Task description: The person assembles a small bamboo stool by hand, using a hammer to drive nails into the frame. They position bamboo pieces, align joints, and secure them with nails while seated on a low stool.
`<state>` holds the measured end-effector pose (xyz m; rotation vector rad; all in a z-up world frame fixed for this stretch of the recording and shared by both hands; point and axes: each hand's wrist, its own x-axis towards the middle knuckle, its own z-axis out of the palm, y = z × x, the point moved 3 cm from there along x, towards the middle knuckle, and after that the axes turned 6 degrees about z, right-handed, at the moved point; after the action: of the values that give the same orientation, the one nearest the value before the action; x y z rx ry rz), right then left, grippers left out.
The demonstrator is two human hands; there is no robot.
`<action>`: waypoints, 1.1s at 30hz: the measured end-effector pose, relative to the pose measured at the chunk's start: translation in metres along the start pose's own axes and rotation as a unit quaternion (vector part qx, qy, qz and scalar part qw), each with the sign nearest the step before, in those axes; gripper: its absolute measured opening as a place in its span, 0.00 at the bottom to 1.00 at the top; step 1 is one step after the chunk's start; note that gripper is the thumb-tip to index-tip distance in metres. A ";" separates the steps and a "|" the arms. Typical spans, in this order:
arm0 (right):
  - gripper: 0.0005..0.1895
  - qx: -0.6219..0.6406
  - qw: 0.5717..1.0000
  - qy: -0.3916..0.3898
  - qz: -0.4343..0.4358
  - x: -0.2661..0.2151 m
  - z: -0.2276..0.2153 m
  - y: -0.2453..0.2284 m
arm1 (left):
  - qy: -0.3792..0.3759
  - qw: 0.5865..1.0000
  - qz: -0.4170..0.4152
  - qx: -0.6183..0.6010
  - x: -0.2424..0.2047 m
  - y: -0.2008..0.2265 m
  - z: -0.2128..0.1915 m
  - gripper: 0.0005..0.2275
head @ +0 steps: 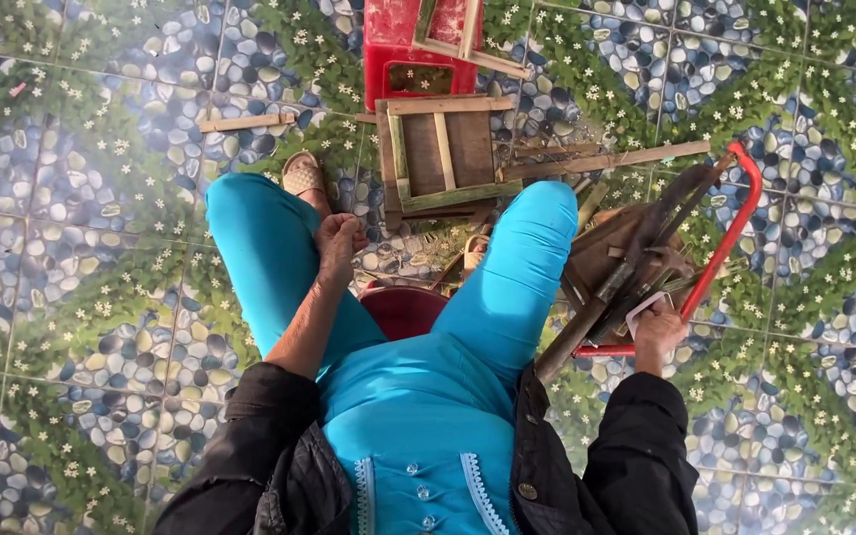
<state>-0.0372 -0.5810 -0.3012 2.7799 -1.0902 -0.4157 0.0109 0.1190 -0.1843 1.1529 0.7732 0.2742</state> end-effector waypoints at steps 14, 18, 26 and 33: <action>0.06 0.255 0.951 0.067 0.164 0.008 0.025 0.019 | 0.003 1.000 0.000 0.004 -0.001 -0.005 -0.002 0.04; 0.09 0.281 0.942 0.059 0.175 0.026 0.041 0.022 | 0.003 1.000 -0.002 0.004 0.000 -0.006 -0.003 0.04; 0.04 0.303 0.925 0.004 0.230 0.002 0.009 0.015 | -0.001 1.000 0.005 0.012 0.009 -0.022 -0.005 0.04; 0.08 0.158 0.973 0.029 0.164 0.031 0.049 0.023 | -0.011 1.000 0.008 0.006 0.010 -0.020 -0.005 0.04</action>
<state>-0.0448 -0.6203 -0.3491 2.7627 -1.6942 -0.1288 0.0115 0.1199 -0.2074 1.1726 0.7478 0.2691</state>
